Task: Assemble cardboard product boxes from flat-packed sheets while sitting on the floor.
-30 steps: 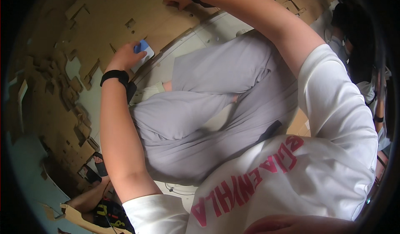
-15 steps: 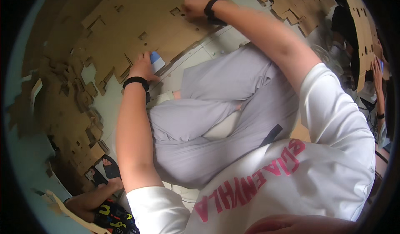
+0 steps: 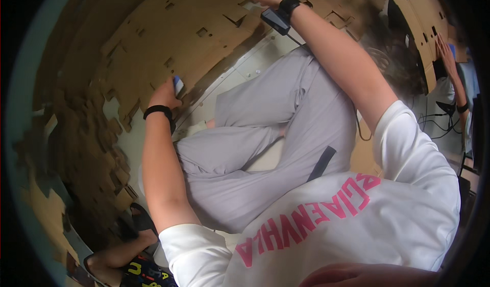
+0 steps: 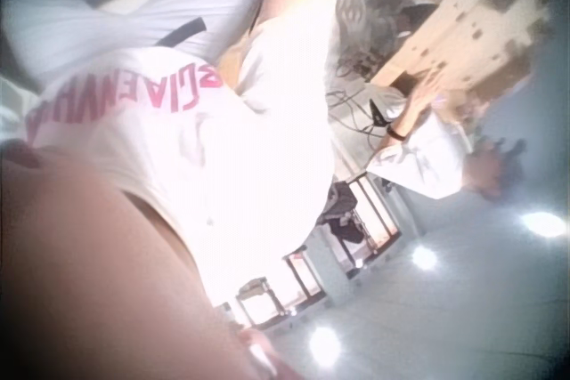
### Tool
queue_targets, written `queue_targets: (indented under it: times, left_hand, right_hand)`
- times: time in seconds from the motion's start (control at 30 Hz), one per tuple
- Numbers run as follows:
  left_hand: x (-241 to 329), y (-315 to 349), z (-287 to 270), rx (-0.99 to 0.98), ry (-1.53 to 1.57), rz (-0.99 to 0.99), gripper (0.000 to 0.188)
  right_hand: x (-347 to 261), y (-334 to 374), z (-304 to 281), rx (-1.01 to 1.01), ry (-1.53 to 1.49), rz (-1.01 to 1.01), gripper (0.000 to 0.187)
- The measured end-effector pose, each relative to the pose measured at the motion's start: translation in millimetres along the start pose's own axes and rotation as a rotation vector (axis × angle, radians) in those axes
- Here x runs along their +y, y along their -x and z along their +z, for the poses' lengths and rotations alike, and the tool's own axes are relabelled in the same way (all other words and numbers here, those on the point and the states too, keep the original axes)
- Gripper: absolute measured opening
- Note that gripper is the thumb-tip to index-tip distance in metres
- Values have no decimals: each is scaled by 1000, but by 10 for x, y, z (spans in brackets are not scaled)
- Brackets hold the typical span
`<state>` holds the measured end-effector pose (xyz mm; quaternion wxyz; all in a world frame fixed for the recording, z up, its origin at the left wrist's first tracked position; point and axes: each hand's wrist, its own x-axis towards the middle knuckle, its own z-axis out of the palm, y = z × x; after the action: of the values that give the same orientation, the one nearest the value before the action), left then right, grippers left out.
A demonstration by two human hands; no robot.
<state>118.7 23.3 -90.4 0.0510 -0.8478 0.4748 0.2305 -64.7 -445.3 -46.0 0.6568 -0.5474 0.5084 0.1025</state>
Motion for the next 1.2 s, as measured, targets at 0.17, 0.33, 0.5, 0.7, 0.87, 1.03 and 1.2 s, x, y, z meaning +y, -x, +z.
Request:
queue_targets:
  times: [0.17, 0.33, 0.5, 0.7, 0.87, 1.03, 1.2]
  left_hand:
    - [-80, 79, -114, 127, 66, 12, 87]
    - [-80, 101, -141, 89, 79, -32, 86]
    - [-70, 65, -86, 33, 82, -11, 89]
    - [101, 46, 74, -113, -29, -36, 115]
    - [201, 44, 263, -78, -314, -70, 118]
    - [218, -34, 287, -44, -340, -102, 113]
    - [91, -65, 219, -116, -255, -84, 91]
  right_hand:
    - [423, -210, 218, 207, 685, -275, 65]
    - [646, -69, 721, 134, 476, -356, 62]
    - [776, 269, 1051, -200, 1152, -457, 70]
    - [858, 126, 1155, -210, 1358, -464, 68]
    - [885, 144, 1153, -175, 1321, -446, 71]
    - [895, 119, 1138, -139, 1274, -463, 76]
    - [853, 194, 1165, -150, 1230, -431, 83]
